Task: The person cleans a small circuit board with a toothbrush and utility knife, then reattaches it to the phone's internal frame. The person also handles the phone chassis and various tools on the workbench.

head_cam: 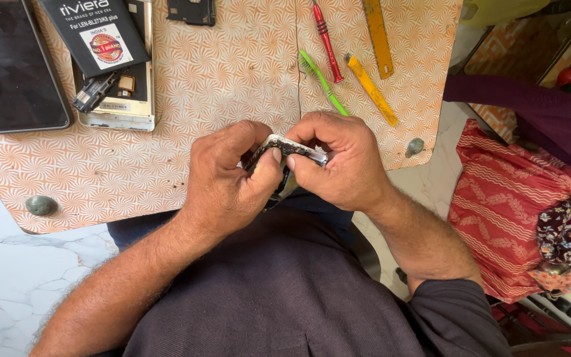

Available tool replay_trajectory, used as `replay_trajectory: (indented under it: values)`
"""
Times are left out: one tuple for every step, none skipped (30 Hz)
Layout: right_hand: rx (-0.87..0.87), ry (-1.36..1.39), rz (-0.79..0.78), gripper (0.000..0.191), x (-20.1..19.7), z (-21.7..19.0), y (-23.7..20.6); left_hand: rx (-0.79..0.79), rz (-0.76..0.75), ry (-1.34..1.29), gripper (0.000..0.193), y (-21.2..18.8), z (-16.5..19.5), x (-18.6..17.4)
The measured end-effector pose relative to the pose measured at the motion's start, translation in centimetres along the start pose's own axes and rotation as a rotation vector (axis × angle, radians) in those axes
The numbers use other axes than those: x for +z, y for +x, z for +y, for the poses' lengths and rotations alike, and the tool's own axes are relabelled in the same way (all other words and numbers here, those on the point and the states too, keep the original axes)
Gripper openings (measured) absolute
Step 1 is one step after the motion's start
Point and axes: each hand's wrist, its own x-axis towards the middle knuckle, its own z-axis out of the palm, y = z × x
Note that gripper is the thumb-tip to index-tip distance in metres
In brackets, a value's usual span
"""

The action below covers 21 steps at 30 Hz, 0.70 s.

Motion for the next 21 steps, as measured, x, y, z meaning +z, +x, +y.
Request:
replay_trajectory:
  values:
    - [0.001,-0.006,0.002,0.012,0.0,0.0,0.0,-0.001,0.000,0.005,0.009,0.1,0.0,0.0]
    - [0.002,-0.012,0.005,0.013,0.0,0.0,0.1,-0.001,0.001,0.010,0.009,0.1,0.0,0.1]
    - [-0.002,-0.019,0.008,0.013,0.1,0.0,0.1,-0.008,0.001,0.024,0.010,0.2,-0.1,0.1]
    - [-0.005,-0.026,0.010,0.013,0.1,-0.1,0.1,-0.015,0.000,0.038,0.010,0.2,-0.1,0.1]
    - [-0.007,-0.032,0.012,0.013,0.1,-0.1,0.1,-0.024,0.000,0.053,0.010,0.2,-0.1,0.1]
    - [-0.013,-0.046,0.018,0.013,0.1,-0.1,0.1,-0.020,0.007,0.054,0.010,0.2,0.0,0.2]
    - [-0.019,-0.060,0.025,0.013,0.2,-0.1,0.1,-0.016,0.014,0.055,0.010,0.2,0.0,0.2]
    - [-0.026,-0.074,0.032,0.013,0.2,-0.1,0.1,-0.012,0.021,0.056,0.010,0.2,0.1,0.2]
    - [-0.023,-0.076,0.035,0.013,0.2,-0.1,0.1,-0.010,0.019,0.058,0.011,0.3,0.0,0.2]
    - [-0.020,-0.078,0.037,0.013,0.2,-0.1,0.1,-0.008,0.017,0.060,0.011,0.3,0.0,0.2]
    - [-0.017,-0.081,0.039,0.012,0.3,-0.1,0.0,-0.006,0.015,0.062,0.012,0.3,0.0,0.2]
    - [-0.028,-0.094,0.045,0.012,0.3,0.0,0.0,-0.005,0.019,0.065,0.012,0.3,0.0,0.2]
    - [-0.039,-0.107,0.051,0.012,0.3,0.1,0.0,-0.004,0.023,0.068,0.012,0.3,0.0,0.3]
    - [-0.049,-0.120,0.058,0.013,0.3,0.2,-0.1,-0.003,0.027,0.071,0.012,0.3,0.0,0.4]
    - [-0.066,-0.127,0.063,0.012,0.3,0.4,-0.1,-0.001,0.038,0.083,0.011,0.4,-0.1,0.4]
    - [-0.081,-0.133,0.068,0.011,0.3,0.6,0.0,-0.001,0.048,0.094,0.011,0.5,-0.1,0.5]
    - [-0.092,-0.139,0.072,0.011,0.3,0.8,-0.1,-0.004,0.057,0.105,0.011,0.5,0.0,0.6]
    - [-0.023,-0.057,0.061,0.009,0.3,1.0,-0.1,-0.027,0.050,0.078,0.010,0.4,0.1,0.7]
    - [0.039,0.024,0.053,0.008,0.3,1.2,-0.1,-0.042,0.047,0.055,0.010,0.6,0.2,0.6]
    - [0.097,0.104,0.044,0.007,0.2,1.5,0.0,-0.055,0.044,0.033,0.010,0.7,0.3,0.6]
    - [0.117,0.168,0.033,0.008,0.1,1.7,0.0,-0.049,0.021,0.012,0.010,0.8,0.4,0.4]
